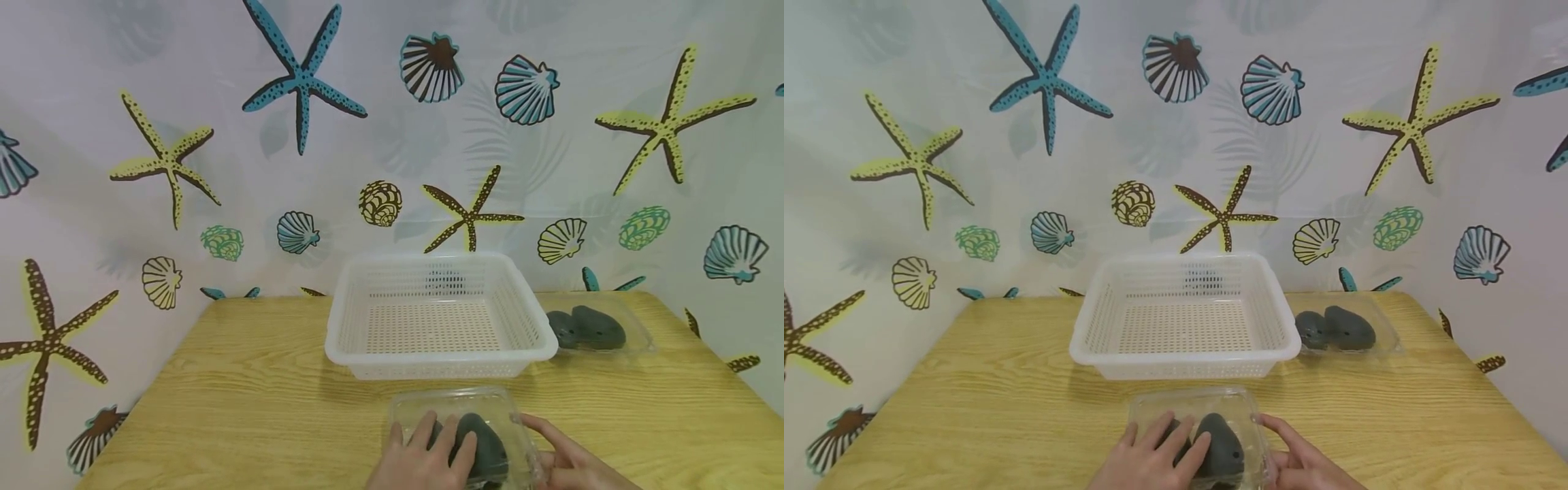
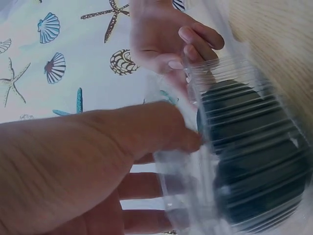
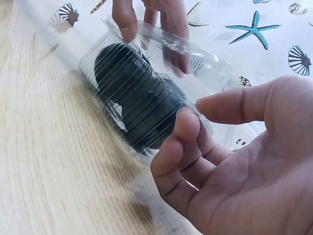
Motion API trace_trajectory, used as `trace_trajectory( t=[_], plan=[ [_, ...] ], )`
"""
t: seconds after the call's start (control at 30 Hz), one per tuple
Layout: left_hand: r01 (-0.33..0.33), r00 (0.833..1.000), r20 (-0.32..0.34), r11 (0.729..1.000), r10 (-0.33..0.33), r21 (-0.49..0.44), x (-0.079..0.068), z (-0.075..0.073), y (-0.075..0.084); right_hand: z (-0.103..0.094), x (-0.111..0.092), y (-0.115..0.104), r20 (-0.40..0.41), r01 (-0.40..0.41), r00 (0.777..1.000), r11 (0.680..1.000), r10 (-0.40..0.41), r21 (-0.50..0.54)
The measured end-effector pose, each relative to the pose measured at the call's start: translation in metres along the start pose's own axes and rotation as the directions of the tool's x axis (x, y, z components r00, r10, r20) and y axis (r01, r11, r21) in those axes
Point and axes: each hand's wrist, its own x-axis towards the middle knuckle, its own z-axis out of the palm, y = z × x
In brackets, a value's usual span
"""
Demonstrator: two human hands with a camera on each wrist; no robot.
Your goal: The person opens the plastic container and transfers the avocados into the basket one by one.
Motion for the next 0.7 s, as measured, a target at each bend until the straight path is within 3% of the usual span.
trace_trajectory(
  t=[0.07, 0.27, 0.4, 0.5, 0.57, 0.63, 0.7],
  plan=[
    [-0.019, 0.998, 0.057, 1.0, 0.019, 0.004, 0.0, -0.001, 0.0, -0.003, -0.001, 0.001, 0.02, 0.022, 1.0, 1.0, -0.021, -0.022],
    [-0.072, 0.995, 0.072, 0.996, 0.068, 0.055, 0.0, -0.004, -0.002, -0.003, -0.002, 0.002, 0.045, 0.036, 0.998, 0.999, -0.034, -0.035],
    [-0.073, 0.99, 0.123, 0.997, 0.07, 0.018, 0.003, -0.01, -0.005, -0.001, -0.001, 0.002, 0.026, 0.015, 1.0, 1.0, -0.015, -0.024],
    [-0.075, 0.996, 0.046, 0.997, 0.074, 0.014, 0.003, -0.016, -0.011, 0.0, -0.001, 0.0, 0.017, -0.008, 1.0, 1.0, 0.008, -0.009],
    [-0.079, 0.996, -0.049, 0.996, 0.081, 0.037, 0.001, -0.02, -0.016, -0.001, -0.002, -0.002, 0.007, -0.019, 1.0, 1.0, 0.019, -0.008],
    [-0.081, 0.984, -0.155, 0.995, 0.091, 0.065, -0.001, -0.022, -0.019, -0.001, -0.003, -0.003, -0.004, -0.032, 0.999, 0.999, 0.032, -0.02],
    [-0.083, 0.973, -0.21, 0.994, 0.096, 0.072, -0.001, -0.022, -0.02, -0.003, -0.003, -0.003, 0.005, -0.019, 1.0, 0.999, 0.02, -0.045]
  ],
)
